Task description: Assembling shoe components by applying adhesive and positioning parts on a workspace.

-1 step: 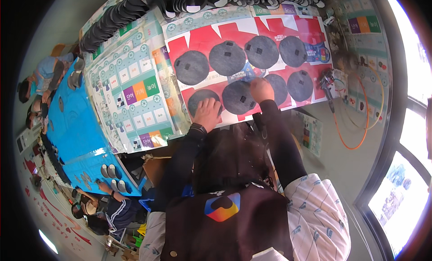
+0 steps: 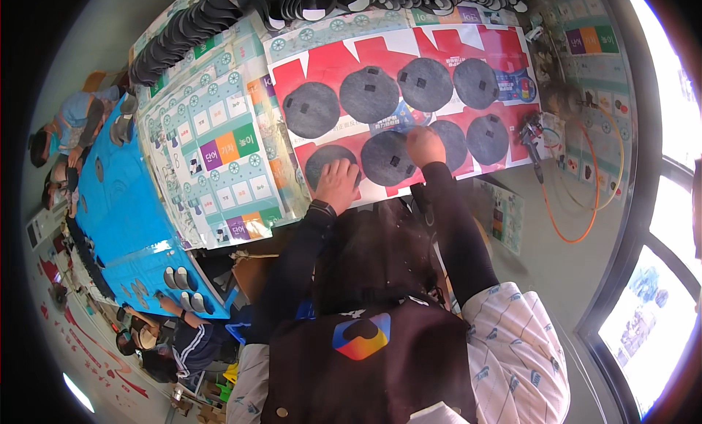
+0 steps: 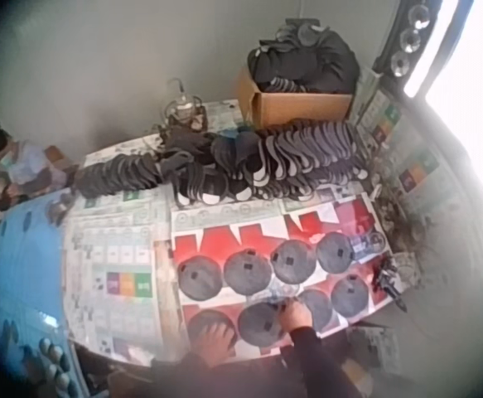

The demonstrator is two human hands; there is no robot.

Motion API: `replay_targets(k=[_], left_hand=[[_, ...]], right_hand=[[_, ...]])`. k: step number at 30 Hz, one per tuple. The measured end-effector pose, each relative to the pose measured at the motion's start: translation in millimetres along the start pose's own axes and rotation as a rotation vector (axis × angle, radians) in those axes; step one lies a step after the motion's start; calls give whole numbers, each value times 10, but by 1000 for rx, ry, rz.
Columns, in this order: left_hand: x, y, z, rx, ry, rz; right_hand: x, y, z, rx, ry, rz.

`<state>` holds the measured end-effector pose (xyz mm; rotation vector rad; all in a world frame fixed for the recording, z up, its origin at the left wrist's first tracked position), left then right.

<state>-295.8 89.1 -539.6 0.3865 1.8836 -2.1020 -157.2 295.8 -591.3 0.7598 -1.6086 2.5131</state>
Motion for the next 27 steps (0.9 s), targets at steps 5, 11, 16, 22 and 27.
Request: replay_targets(k=[5,11,16,22,27], left_hand=[[-86,-20,-47,-8,35,-7],[-163,40,-78,19,42,-81],[-177,91,-38,19,47,-123],[20,-126,-23,-98,-105,134],[248,-183,51,-140,-205,216]], right_hand=[[7,-59,22,-14,15,-37],[-60,-29,-32,-28,9,0],[46,-49,-3,-15,-25,-67],[44,31,-60,21,-27,-18],[60,112,-128,31,-31,118]])
Point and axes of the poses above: each hand's wrist, its own z-axis away from the middle knuckle, its own y-axis out of the palm, x = y × z, the point moved 8 cm from there along -z, towards the middle knuckle, and after that the axes turned 8 degrees about y, right-handed, at the moved point
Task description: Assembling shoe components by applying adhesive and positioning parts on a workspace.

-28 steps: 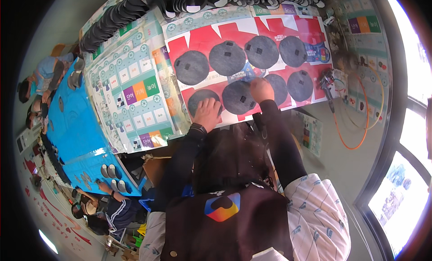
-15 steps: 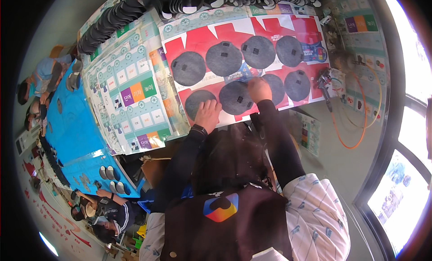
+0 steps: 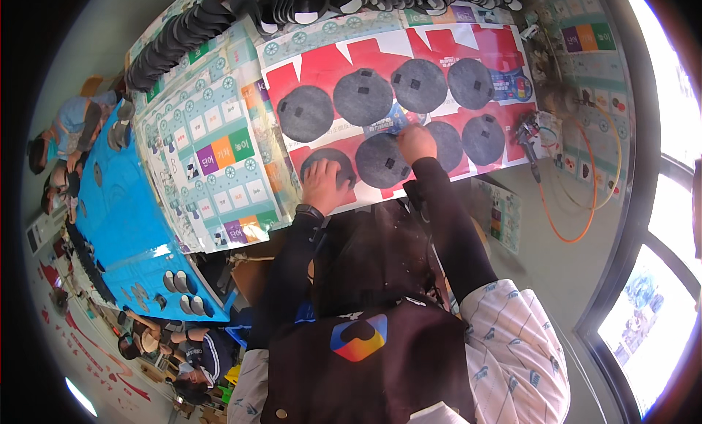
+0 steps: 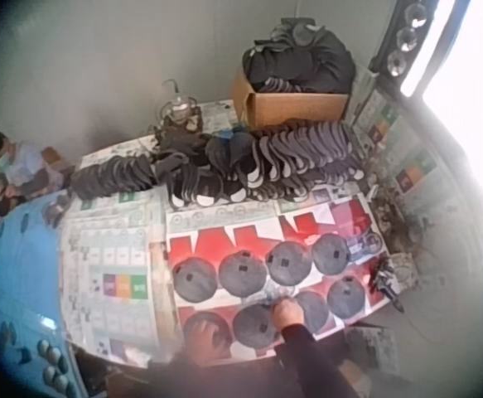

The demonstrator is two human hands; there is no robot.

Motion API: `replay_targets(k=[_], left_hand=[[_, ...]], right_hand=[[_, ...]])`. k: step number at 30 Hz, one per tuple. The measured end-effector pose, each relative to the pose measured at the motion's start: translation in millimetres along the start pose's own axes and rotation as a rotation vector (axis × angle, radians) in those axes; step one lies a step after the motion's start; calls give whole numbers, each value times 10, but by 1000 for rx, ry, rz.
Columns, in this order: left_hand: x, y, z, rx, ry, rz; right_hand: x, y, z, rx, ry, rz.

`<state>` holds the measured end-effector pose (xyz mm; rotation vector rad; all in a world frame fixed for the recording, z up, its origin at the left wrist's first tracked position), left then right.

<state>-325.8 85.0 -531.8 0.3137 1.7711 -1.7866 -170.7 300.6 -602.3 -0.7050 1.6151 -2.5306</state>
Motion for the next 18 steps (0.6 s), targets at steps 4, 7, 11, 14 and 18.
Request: replay_targets(k=[4,7,11,14,18], left_hand=[[208,-90,79,-95,-33,-17],[362,-99,-11,-173,-74,-6],[636,-179,86,-226,-226,1],[449,-233,-5,-202,-47,-183],[163,-116,-196,-15,88,-177]], right_hand=[[156,92,-20,54,-90,105],[30,184,-144,38,-184,250],[228,184,-46,-8,-314,449],[343,82,59,17,-315,408],[359,-25,212,79,-274,276]])
Point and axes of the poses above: each hand's wrist, its own z-axis away from the middle knuckle, its own y-axis out of the palm, x = y × z, the point moved 8 cm from there along -z, towards the middle knuckle, and after that the axes turned 8 degrees about y, right-handed, at the moved point
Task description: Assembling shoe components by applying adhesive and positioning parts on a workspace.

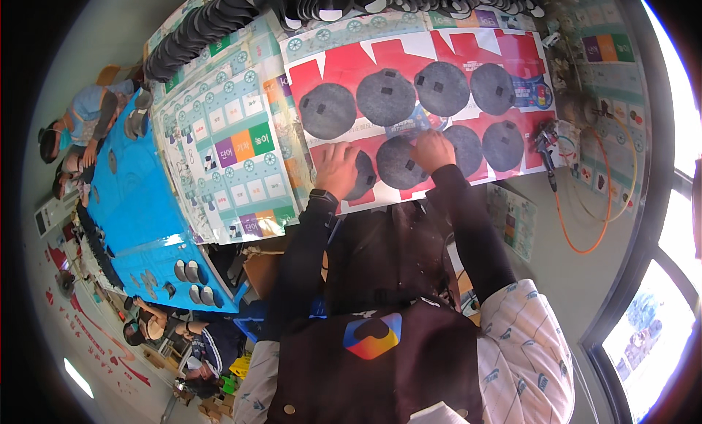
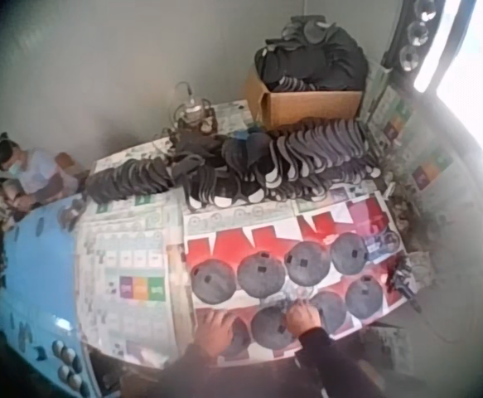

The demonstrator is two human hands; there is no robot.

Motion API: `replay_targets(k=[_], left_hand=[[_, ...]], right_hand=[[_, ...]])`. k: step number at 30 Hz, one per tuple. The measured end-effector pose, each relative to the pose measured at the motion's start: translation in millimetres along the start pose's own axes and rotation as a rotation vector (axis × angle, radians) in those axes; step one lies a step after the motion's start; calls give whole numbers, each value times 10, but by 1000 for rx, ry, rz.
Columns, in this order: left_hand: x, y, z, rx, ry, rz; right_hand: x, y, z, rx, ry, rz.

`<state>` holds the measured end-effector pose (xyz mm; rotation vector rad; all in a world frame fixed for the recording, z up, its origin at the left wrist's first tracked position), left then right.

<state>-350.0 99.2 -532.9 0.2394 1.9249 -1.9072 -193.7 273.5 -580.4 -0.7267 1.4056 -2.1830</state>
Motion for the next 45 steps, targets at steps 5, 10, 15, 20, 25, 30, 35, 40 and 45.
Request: replay_targets(k=[5,10,15,20,25,30,35,40,45], left_hand=[[-15,17,-106,-51,40,-139],[64,86,-150,-72,44,-207],[92,127,-346,47,76,-274],[138,194,-494,150,97,-298],[172,225,-401,269,94,-316],[238,-90,-164,-28,-99,-93],[61,65,35,58,15,-235],[-3,85,64,78,12,-210],[67,117,42,58,17,-177]], right_hand=[[-76,-63,34,-6,80,-105],[-83,-87,36,25,127,-149],[-119,-48,28,23,141,-178],[-113,-49,41,47,176,-178],[-102,-80,44,97,193,-179],[-112,-89,18,21,95,-161],[-118,-10,16,66,106,-173],[-141,-11,44,16,64,-182],[-126,-36,52,40,73,-181]])
Point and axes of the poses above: each hand's wrist, its own z-axis away from the middle knuckle, its own y-axis out of the palm, x = y × z, the point moved 8 cm from there along -z, towards the middle knuckle, and after that the axes turned 8 degrees about y, right-handed, at the moved point
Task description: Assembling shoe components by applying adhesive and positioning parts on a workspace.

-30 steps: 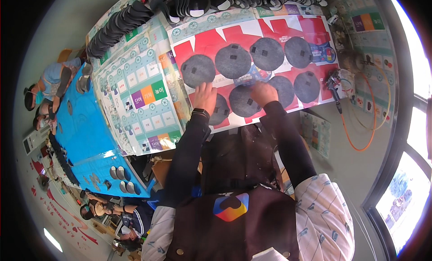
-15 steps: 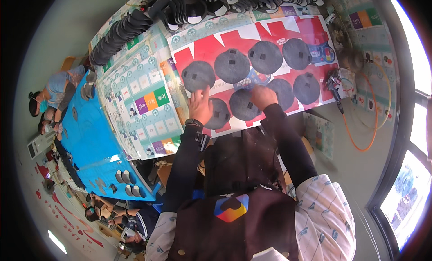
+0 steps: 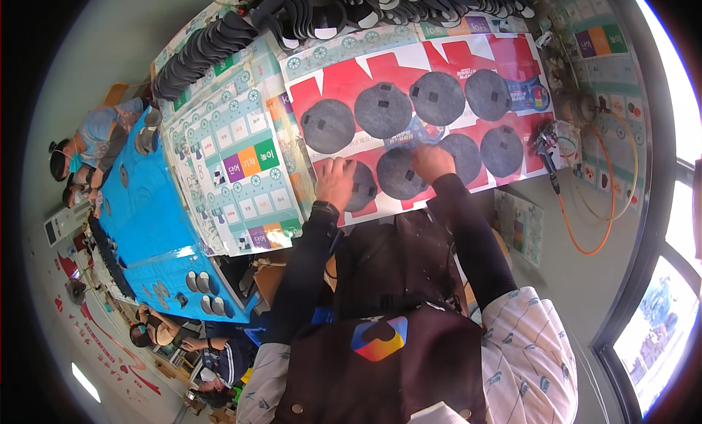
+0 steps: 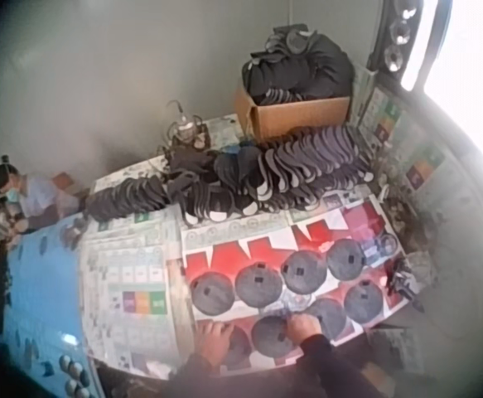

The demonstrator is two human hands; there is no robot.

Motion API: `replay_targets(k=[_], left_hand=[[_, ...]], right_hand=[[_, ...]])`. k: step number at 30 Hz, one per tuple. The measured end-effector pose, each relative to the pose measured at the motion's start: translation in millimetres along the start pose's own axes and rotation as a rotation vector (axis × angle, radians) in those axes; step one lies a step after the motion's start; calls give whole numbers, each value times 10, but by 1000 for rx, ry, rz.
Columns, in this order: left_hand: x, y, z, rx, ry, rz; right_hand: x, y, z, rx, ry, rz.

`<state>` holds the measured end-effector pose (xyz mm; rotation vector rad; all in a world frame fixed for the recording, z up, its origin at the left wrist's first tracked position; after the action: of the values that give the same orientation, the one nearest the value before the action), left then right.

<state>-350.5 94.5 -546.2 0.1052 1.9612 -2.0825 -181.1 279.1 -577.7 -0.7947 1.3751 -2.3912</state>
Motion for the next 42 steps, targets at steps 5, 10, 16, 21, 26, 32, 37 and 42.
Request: replay_targets(k=[5,10,16,21,26,32,37,42], left_hand=[[101,19,-321,-16,-26,23],[140,146,-564,127,81,-63],[71,185,-628,254,141,-47],[-29,130,-456,187,149,17],[120,92,-339,35,86,-6],[27,-710,35,-105,36,255],[574,-1560,959,-193,-516,920],[1887,-1199,2725,-628,-928,1083]], right_hand=[[-17,8,-13,13,12,5],[-4,-8,-18,47,34,-8],[-49,-21,-23,77,56,14],[-97,-45,-60,77,62,0],[-19,-79,-139,71,35,-25],[165,129,-119,307,-165,-154],[398,-655,276,304,-188,-489],[1322,-678,525,448,-172,-620]])
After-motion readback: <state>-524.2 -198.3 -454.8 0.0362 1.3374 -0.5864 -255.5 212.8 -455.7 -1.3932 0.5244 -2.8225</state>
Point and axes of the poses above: each hand's wrist, its own z-axis away from the middle knuckle, its own y-axis out of the palm, x = y × z, the point moved 8 cm from there along -z, towards the middle knuckle, and after that the axes turned 8 degrees about y, right-handed, at the moved point
